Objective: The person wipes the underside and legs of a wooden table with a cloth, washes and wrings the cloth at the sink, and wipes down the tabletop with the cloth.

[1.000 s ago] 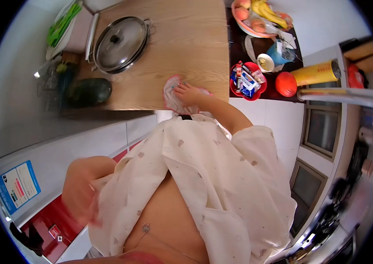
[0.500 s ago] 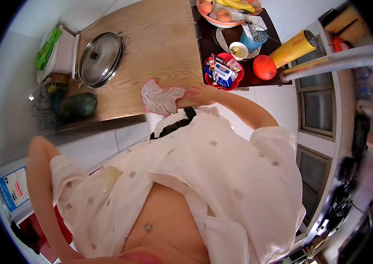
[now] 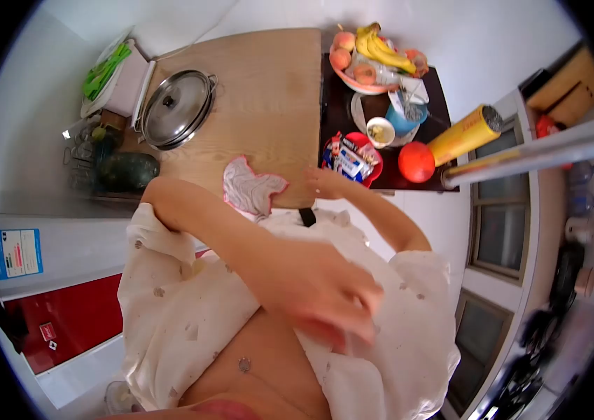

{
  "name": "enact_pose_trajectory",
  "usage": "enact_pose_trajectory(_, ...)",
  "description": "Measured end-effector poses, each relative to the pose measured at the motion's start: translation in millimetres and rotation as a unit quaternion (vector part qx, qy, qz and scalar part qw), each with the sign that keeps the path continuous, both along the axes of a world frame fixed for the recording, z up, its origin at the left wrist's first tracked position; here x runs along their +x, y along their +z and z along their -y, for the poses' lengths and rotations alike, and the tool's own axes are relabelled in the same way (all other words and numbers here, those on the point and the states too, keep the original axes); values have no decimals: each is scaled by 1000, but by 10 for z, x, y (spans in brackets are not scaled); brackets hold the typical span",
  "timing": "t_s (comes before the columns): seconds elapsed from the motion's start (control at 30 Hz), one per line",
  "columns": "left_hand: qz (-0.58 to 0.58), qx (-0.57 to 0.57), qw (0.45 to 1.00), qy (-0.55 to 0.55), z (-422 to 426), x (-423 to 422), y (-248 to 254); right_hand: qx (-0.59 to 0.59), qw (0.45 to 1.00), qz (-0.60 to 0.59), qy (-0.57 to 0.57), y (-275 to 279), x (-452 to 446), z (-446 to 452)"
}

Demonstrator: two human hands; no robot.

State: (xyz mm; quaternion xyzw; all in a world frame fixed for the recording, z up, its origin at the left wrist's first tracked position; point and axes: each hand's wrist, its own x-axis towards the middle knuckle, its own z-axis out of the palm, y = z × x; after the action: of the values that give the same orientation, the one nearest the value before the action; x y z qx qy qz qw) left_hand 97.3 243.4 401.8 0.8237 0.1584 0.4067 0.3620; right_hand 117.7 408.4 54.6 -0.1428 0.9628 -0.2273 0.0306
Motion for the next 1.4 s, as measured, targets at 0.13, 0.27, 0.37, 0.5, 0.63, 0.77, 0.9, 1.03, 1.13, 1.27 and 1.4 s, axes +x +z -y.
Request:
enact_pose_trajectory(0.13,36,8,998,-51,-65,352,127,-18,1000,20,-10,61,-59,24)
enact_pose_trajectory(0.27,-2,1,993,-114,-166,471,279,-20,1000,7,-23,-28,-95,160)
enact_pose_trajectory(0.37,2,-54,987,-148,-267,587,224,-44,996,63,-35,-72,-131,283)
enact_pose_trajectory(0.5,64,-56,915,-394,-372,677,131,-16,995,92,-24,54,-239,408)
enact_pose_trajectory(0.63,14,-25,953,-301,-120,464,270,-9,996,76,-50,100,-387,509)
enact_pose_trajectory(0.77,12,-4,949,-316,14,243,301,-77,995,-19,-63,-180,-543,712)
enact_pose_trajectory(0.9,10,-35,950,-310,73,-393,158,-20,992,-83,-88,13,-805,1077)
enact_pose_trajectory(1.03,-57,-331,934,124,326,-1888,-693,57,990,-93,-87,-442,-1144,1481)
enact_pose_trajectory(1.13,84,-388,816,421,857,-2554,-1843,149,978,-121,-80,-605,-1358,1614)
enact_pose_trajectory(1.27,113,-497,674,535,1968,-2971,-3056,104,983,-132,-76,-606,-1546,1696)
enact_pose_trajectory(1.4,27,-481,540,690,2373,-3028,-3550,92,978,-170,-76,-652,-2053,2114)
